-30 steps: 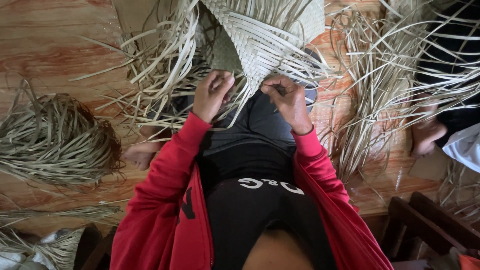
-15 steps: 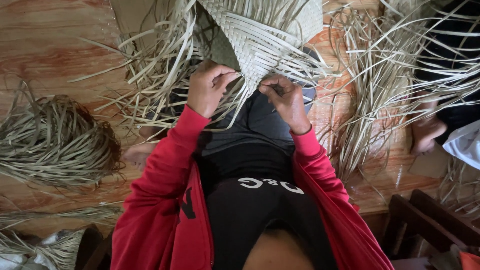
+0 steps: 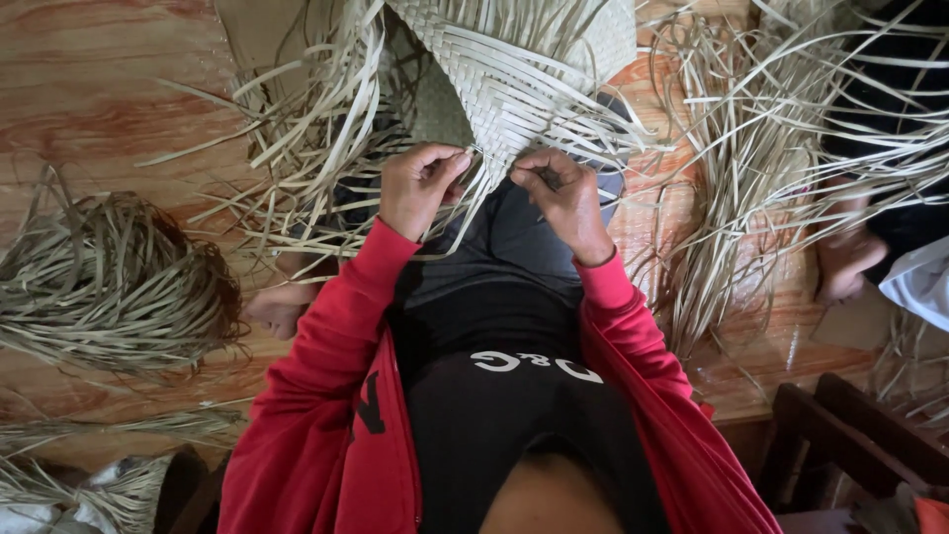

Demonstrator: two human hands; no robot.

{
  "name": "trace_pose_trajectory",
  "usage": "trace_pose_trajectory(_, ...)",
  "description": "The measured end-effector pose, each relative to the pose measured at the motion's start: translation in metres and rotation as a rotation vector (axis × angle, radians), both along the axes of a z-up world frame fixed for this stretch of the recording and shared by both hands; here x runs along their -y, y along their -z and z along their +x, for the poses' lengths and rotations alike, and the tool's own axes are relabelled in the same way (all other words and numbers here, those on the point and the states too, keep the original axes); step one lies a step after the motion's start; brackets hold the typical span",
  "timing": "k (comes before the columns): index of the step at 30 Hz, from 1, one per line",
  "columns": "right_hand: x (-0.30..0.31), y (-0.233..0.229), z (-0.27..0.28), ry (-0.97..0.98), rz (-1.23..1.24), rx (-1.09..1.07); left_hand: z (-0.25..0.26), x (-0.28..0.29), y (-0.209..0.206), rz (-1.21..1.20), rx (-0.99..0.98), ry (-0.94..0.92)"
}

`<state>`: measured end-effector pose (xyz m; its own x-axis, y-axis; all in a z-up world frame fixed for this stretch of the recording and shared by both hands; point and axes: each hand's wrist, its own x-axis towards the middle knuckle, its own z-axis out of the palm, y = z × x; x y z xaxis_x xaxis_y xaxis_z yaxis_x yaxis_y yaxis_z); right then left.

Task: Weaving dried straw or palm leaf strips into a mat or basket structure by hand using a small guide tool.

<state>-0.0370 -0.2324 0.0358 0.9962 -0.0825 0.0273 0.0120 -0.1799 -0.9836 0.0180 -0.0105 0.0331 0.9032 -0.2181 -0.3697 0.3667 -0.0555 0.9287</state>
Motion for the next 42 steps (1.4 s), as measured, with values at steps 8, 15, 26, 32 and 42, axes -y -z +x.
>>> trace_pose_trajectory(8, 0.000, -0.002, 0.000, -0.008, 0.015, 0.011, 0.003, 0.003, 0.003, -0.028, -0.001, -0.012)
trace_pose_trajectory(15, 0.000, -0.001, 0.000, -0.020, -0.004, 0.020, 0.003, 0.002, 0.000, -0.064, -0.088, -0.023)
trace_pose_trajectory(26, -0.003, -0.023, 0.006, -0.024, -0.178, 0.102, 0.007, 0.011, 0.007, -0.114, -0.087, -0.073)
trace_pose_trajectory(32, -0.007, -0.034, 0.004, 0.002, -0.580, 0.320, 0.024, 0.019, -0.001, -0.013, -0.109, -0.095)
trace_pose_trajectory(42, -0.011, -0.022, 0.000, 0.099, -0.387, 0.242, 0.037, 0.005, -0.001, 0.314, 0.326, 0.377)
